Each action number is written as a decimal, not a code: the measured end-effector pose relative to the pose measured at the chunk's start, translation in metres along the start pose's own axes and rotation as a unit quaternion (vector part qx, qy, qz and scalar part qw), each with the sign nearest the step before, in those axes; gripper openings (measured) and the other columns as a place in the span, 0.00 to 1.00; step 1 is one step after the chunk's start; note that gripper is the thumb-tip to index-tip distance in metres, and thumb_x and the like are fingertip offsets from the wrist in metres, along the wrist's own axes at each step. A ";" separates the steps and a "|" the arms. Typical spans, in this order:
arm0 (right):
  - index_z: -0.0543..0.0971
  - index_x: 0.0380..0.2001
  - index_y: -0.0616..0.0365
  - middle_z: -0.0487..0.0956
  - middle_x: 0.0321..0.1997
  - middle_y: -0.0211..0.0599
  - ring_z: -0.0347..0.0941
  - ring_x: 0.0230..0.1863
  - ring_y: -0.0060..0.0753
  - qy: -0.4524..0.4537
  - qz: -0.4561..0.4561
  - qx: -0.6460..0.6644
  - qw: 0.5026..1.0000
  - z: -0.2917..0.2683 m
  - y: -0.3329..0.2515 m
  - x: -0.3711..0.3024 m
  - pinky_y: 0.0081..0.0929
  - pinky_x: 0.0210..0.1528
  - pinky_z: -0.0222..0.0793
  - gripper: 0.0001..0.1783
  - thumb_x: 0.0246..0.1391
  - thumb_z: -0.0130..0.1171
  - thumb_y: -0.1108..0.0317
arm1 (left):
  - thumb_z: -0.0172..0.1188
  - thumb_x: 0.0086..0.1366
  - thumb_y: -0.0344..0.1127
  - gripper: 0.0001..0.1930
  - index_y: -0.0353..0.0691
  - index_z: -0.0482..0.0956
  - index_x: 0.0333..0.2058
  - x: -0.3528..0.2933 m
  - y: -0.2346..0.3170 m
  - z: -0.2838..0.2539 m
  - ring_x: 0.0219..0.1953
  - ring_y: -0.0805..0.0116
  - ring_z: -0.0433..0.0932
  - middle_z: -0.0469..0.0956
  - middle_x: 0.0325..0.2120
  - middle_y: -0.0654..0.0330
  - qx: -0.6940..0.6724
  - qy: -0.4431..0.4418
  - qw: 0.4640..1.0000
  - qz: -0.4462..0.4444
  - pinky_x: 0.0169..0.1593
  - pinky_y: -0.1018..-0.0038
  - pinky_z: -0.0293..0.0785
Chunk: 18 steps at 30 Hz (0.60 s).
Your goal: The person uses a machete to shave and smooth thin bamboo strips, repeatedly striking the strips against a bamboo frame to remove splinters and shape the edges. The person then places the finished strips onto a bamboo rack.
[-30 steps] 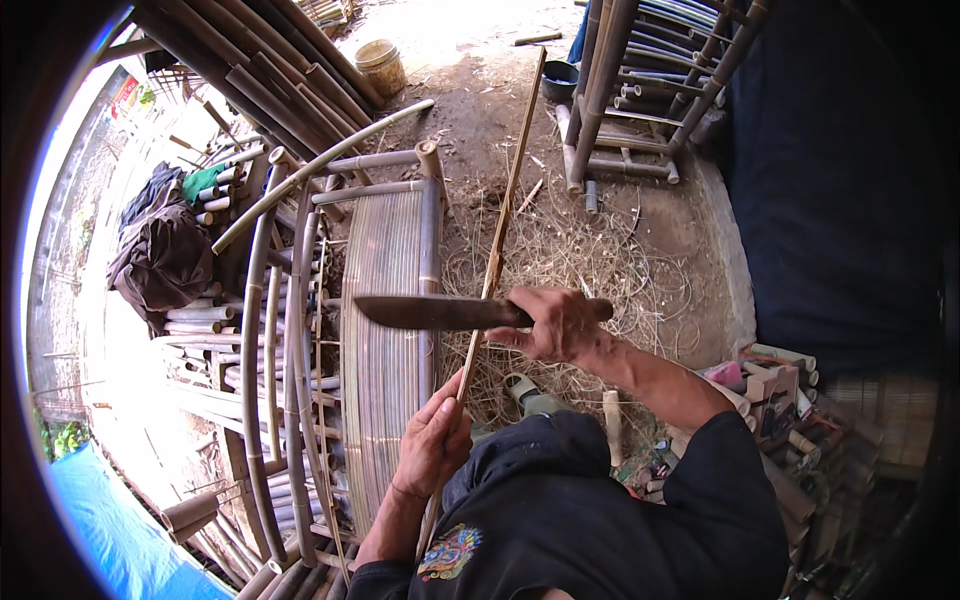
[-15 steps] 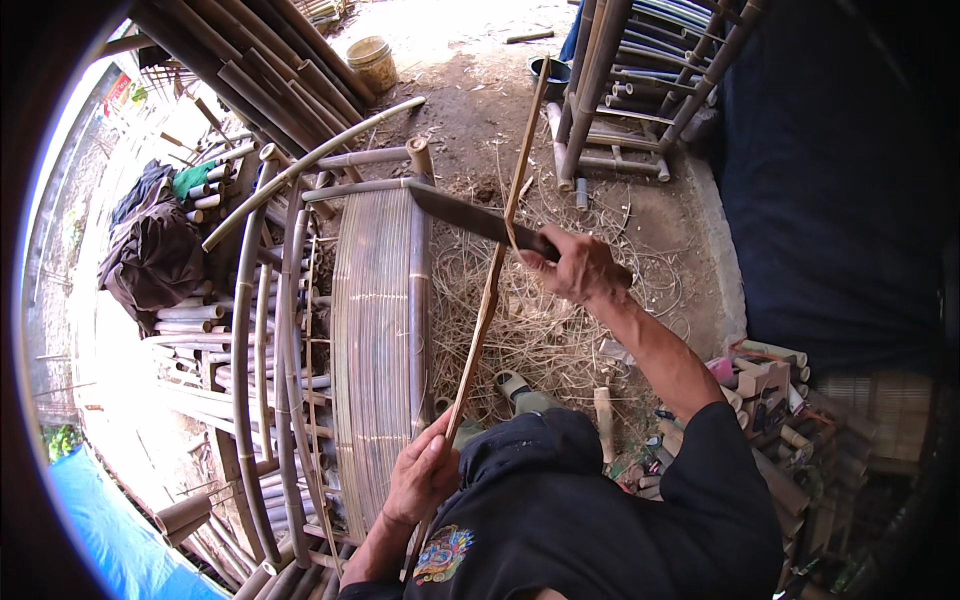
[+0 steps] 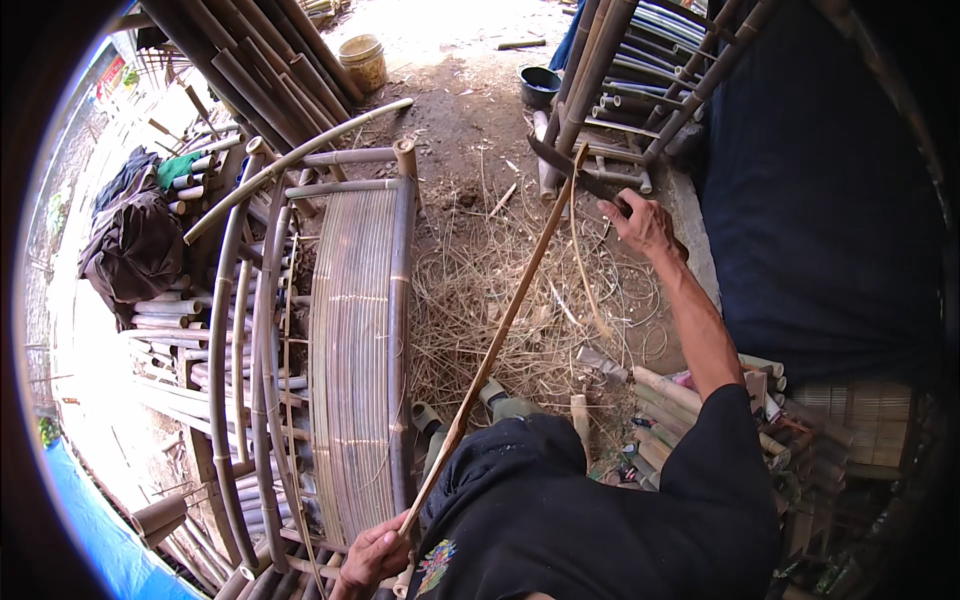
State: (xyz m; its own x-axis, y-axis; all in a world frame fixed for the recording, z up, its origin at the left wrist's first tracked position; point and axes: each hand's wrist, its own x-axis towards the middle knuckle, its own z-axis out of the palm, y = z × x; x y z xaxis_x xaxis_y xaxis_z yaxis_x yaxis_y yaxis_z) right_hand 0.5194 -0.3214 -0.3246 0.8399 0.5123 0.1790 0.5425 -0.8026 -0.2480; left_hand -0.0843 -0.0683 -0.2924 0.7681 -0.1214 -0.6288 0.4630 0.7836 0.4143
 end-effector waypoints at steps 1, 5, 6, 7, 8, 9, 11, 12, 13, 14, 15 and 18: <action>0.80 0.36 0.53 0.82 0.29 0.49 0.80 0.35 0.57 -0.044 0.014 0.006 0.999 -0.006 -0.003 0.001 0.45 0.37 0.72 0.39 0.52 0.47 0.25 | 0.50 0.72 0.41 0.28 0.34 0.58 0.66 0.000 -0.001 -0.005 0.15 0.80 0.52 0.54 0.15 0.72 0.004 0.004 1.000 -0.006 0.19 0.80 0.49; 0.83 0.38 0.58 0.83 0.34 0.51 0.80 0.41 0.50 0.038 0.193 0.083 0.977 -0.030 0.057 0.025 0.42 0.43 0.72 0.43 0.52 0.45 0.25 | 0.50 0.71 0.43 0.29 0.35 0.58 0.66 -0.035 -0.009 -0.045 0.13 0.79 0.53 0.55 0.14 0.69 -0.007 0.000 0.999 -0.040 0.17 0.79 0.50; 0.84 0.33 0.61 0.83 0.35 0.52 0.80 0.42 0.49 0.040 0.279 0.114 0.953 -0.054 0.092 0.029 0.41 0.43 0.71 0.45 0.52 0.45 0.25 | 0.51 0.71 0.43 0.30 0.34 0.57 0.66 -0.046 -0.012 -0.062 0.13 0.79 0.54 0.55 0.13 0.69 -0.016 -0.006 0.999 -0.048 0.16 0.79 0.50; 0.84 0.31 0.62 0.83 0.33 0.52 0.80 0.39 0.47 0.096 0.298 0.088 0.946 -0.063 0.101 0.033 0.41 0.41 0.71 0.44 0.52 0.45 0.25 | 0.54 0.68 0.47 0.34 0.32 0.57 0.65 -0.037 -0.012 -0.064 0.12 0.78 0.56 0.59 0.13 0.68 -0.005 -0.051 0.999 -0.018 0.16 0.79 0.51; 0.83 0.31 0.62 0.82 0.30 0.49 0.80 0.36 0.46 0.063 0.291 0.113 0.948 -0.057 0.090 0.027 0.40 0.39 0.71 0.45 0.53 0.44 0.24 | 0.57 0.66 0.51 0.38 0.30 0.56 0.64 -0.038 -0.004 -0.050 0.11 0.78 0.58 0.62 0.13 0.67 0.005 -0.080 0.997 -0.001 0.15 0.78 0.52; 0.82 0.31 0.62 0.82 0.29 0.47 0.79 0.35 0.45 0.067 0.208 0.106 0.970 -0.051 0.078 0.029 0.40 0.38 0.71 0.45 0.53 0.44 0.24 | 0.56 0.67 0.50 0.36 0.30 0.57 0.64 -0.018 0.005 -0.038 0.11 0.78 0.60 0.64 0.13 0.66 0.061 -0.028 0.998 -0.017 0.15 0.79 0.55; 0.78 0.29 0.58 0.77 0.20 0.36 0.76 0.26 0.35 0.068 0.096 0.122 0.986 -0.023 0.002 0.010 0.35 0.26 0.70 0.44 0.51 0.43 0.21 | 0.53 0.69 0.45 0.30 0.31 0.60 0.63 0.039 0.032 -0.004 0.13 0.78 0.64 0.68 0.15 0.63 0.152 0.044 0.987 0.016 0.16 0.81 0.60; 0.75 0.28 0.53 0.69 0.16 0.26 0.68 0.17 0.22 0.021 0.075 0.129 0.989 -0.006 -0.023 -0.004 0.27 0.15 0.62 0.41 0.52 0.40 0.21 | 0.51 0.71 0.41 0.26 0.32 0.62 0.63 0.066 0.041 0.009 0.14 0.79 0.66 0.71 0.17 0.62 0.180 0.056 0.980 0.063 0.17 0.82 0.63; 0.72 0.27 0.50 0.63 0.14 0.21 0.59 0.11 0.15 0.016 0.004 0.170 0.985 0.005 -0.061 -0.025 0.20 0.08 0.54 0.40 0.54 0.35 0.22 | 0.51 0.72 0.40 0.25 0.33 0.64 0.62 0.091 0.050 0.023 0.14 0.80 0.65 0.70 0.17 0.64 0.220 0.090 0.968 0.084 0.16 0.82 0.60; 0.69 0.24 0.49 0.63 0.13 0.21 0.58 0.10 0.16 0.014 -0.070 0.170 0.983 0.020 -0.078 -0.043 0.22 0.05 0.55 0.38 0.56 0.33 0.24 | 0.51 0.72 0.40 0.24 0.34 0.65 0.62 0.114 0.061 0.038 0.14 0.81 0.64 0.69 0.16 0.65 0.262 0.113 0.953 0.105 0.15 0.83 0.58; 0.69 0.24 0.50 0.64 0.13 0.21 0.61 0.10 0.17 -0.003 -0.089 0.170 0.981 0.024 -0.105 -0.063 0.25 0.07 0.59 0.37 0.57 0.36 0.25 | 0.51 0.72 0.40 0.23 0.34 0.66 0.61 0.127 0.068 0.054 0.14 0.82 0.64 0.68 0.16 0.67 0.252 0.113 0.953 0.122 0.15 0.83 0.57; 0.68 0.22 0.50 0.66 0.12 0.23 0.64 0.11 0.19 0.020 -0.146 0.155 0.977 0.039 -0.142 -0.091 0.26 0.08 0.63 0.35 0.57 0.41 0.27 | 0.51 0.72 0.39 0.22 0.35 0.69 0.60 0.146 0.080 0.089 0.14 0.84 0.62 0.65 0.15 0.70 0.242 0.108 0.950 0.168 0.16 0.83 0.55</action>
State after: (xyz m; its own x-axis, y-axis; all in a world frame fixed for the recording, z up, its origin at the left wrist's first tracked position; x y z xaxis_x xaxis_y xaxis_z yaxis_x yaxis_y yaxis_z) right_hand 0.3667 -0.2416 -0.3431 0.6504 0.6881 0.3216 0.7432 -0.4890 -0.4567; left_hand 0.1038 -0.0779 -0.2923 0.8242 0.2539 -0.5061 0.3969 0.3784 0.8362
